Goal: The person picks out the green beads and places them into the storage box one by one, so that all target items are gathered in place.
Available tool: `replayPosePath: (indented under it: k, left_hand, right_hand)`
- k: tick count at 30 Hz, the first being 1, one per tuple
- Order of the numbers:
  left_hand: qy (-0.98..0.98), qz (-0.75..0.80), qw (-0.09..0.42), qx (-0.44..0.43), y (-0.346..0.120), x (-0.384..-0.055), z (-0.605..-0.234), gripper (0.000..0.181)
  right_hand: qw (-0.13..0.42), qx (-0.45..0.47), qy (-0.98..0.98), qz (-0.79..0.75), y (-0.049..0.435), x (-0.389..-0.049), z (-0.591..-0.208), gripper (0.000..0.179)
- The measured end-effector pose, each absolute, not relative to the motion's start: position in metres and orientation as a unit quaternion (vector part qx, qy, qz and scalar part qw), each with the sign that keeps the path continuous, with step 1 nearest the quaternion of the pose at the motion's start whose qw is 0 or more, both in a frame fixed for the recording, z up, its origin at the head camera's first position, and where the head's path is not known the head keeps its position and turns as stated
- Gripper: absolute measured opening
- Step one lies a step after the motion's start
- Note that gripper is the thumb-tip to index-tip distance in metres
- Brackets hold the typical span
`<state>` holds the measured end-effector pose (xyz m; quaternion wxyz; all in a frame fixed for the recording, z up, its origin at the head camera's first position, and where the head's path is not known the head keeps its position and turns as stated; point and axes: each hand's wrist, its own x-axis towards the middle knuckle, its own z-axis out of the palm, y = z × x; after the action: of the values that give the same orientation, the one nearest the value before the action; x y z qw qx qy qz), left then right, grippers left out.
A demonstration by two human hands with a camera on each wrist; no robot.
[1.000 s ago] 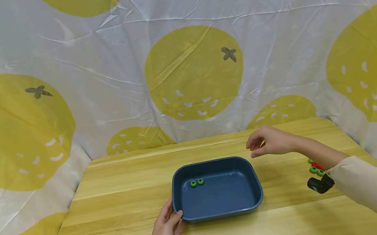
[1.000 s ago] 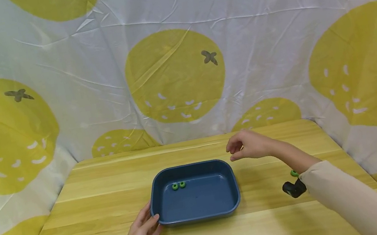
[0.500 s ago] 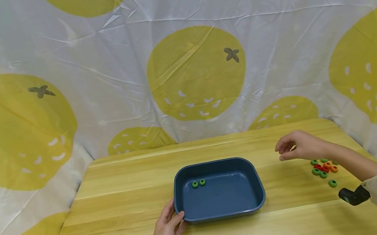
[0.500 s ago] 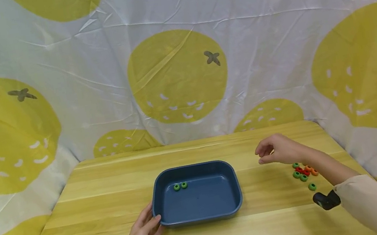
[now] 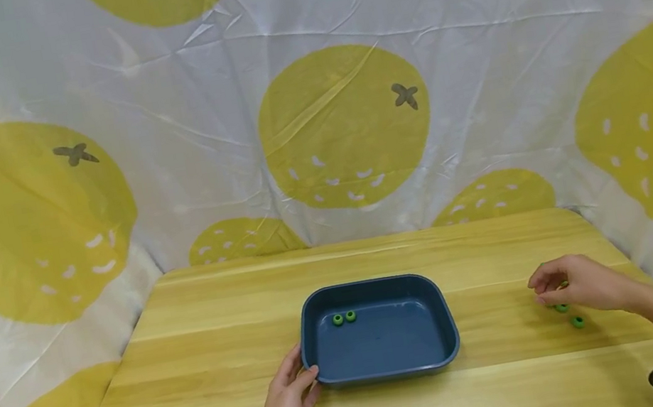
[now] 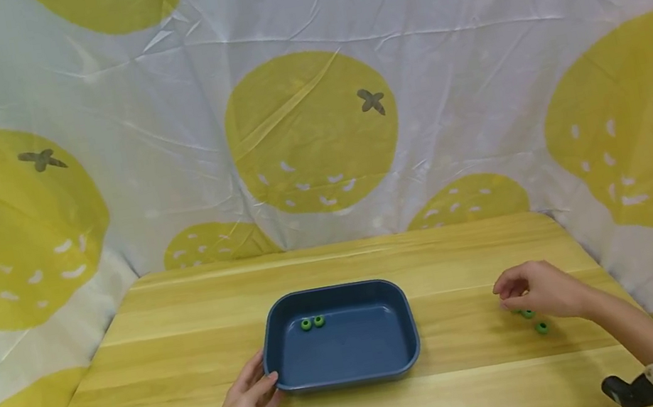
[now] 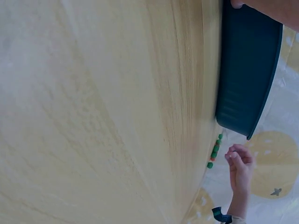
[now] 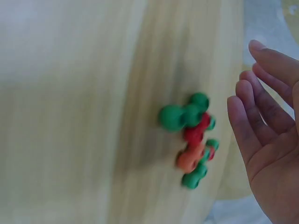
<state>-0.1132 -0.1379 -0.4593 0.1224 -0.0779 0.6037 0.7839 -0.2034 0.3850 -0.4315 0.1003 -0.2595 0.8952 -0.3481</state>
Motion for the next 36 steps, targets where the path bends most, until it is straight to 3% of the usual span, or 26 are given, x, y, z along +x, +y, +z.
replayPosePath:
  k: [10, 21, 36]
  left_hand:
    - [0.602, 0.786, 0.118, -0.070, -0.136, -0.113, -0.461, 0.063]
    - [0.601, 0.787, 0.116, -0.072, -0.136, -0.113, -0.458, 0.062]
    - [0.597, 0.789, 0.121, -0.074, -0.137, -0.111, -0.457, 0.061]
  right_hand:
    - [0.083, -0.226, 0.910, -0.338, 0.433, -0.172, -0.458, 0.007]
    - [0.074, -0.205, 0.918, -0.330, 0.439, -0.164, -0.483, 0.012]
    - [0.024, -0.211, 0.926, -0.312, 0.431, -0.174, -0.463, 0.009]
